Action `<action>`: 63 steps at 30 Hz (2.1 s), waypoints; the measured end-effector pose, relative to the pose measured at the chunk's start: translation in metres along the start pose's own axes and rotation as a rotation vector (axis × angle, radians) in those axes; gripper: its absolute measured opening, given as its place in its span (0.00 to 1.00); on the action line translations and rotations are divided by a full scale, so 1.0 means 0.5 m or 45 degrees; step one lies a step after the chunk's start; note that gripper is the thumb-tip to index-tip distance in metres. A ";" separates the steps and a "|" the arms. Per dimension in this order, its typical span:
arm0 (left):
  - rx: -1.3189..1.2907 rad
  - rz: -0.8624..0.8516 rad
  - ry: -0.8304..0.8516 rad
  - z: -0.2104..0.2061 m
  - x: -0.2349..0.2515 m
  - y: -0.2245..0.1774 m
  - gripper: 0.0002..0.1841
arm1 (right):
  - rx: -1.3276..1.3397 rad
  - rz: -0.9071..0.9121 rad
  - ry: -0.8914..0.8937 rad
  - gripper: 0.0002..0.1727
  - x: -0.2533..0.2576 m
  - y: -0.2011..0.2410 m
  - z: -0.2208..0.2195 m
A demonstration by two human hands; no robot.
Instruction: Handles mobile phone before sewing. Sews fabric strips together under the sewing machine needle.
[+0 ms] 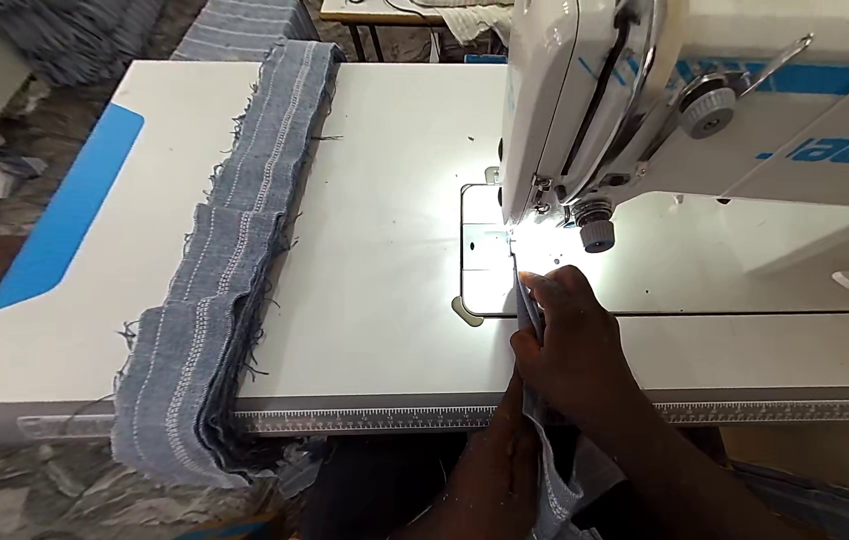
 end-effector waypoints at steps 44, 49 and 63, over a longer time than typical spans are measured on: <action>-0.049 -0.059 0.008 -0.007 -0.001 0.003 0.34 | 0.001 0.015 -0.031 0.29 -0.004 0.000 -0.001; -0.078 -0.046 0.046 -0.009 0.002 0.004 0.34 | -0.014 0.011 -0.020 0.29 -0.003 0.000 -0.001; 0.002 -0.028 0.006 -0.004 -0.002 0.004 0.33 | -0.011 0.011 -0.027 0.29 -0.002 0.000 -0.001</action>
Point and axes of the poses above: each hand's wrist, its own x-axis towards the middle knuckle, its own z-axis out of the back of the hand, y = z × x, the point moved 8 cm from there along x, towards the middle knuckle, and after that the axes turned 13 degrees about x, right-handed, at the moved point
